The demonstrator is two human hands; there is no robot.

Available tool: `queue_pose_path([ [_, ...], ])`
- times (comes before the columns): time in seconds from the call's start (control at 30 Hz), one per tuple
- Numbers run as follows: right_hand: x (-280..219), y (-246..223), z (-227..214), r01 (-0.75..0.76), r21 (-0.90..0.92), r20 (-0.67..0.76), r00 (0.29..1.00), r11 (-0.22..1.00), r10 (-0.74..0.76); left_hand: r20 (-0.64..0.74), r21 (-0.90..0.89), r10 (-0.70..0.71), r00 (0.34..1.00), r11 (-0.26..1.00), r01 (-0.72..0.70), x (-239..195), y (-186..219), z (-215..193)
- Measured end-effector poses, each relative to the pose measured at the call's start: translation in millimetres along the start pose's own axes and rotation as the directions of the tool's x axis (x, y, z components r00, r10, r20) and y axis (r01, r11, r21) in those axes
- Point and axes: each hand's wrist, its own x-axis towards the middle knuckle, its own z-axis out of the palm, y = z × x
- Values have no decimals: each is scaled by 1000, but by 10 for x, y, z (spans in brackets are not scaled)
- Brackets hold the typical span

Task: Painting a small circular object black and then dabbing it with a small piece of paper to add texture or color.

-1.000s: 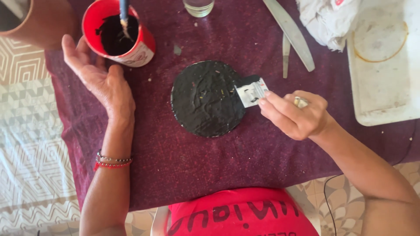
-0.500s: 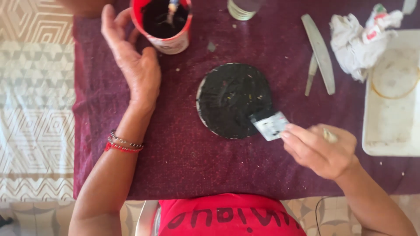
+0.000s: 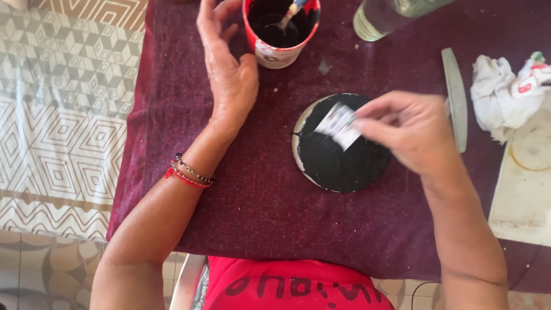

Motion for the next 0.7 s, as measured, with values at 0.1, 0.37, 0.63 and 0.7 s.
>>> queue_pose_path([
  [0.1, 47, 124, -117, 65, 27, -87, 994, 998, -62, 29, 29, -10, 1000, 1000, 9, -15, 5, -9],
  [0.37, -157, 69, -16, 183, 80, -136, 976, 980, -171, -31, -8, 85, 996, 996, -85, -121, 128, 12],
  [0.63, -30, 232, 4, 221, 37, -96, 972, 975, -216, 84, 304, 432, 898, 847, -436, -289, 296, -20],
  [0.7, 2, 216, -97, 201, 51, -160, 968, 978, -191, 80, 320, 412, 908, 852, -415, -279, 235, -29],
])
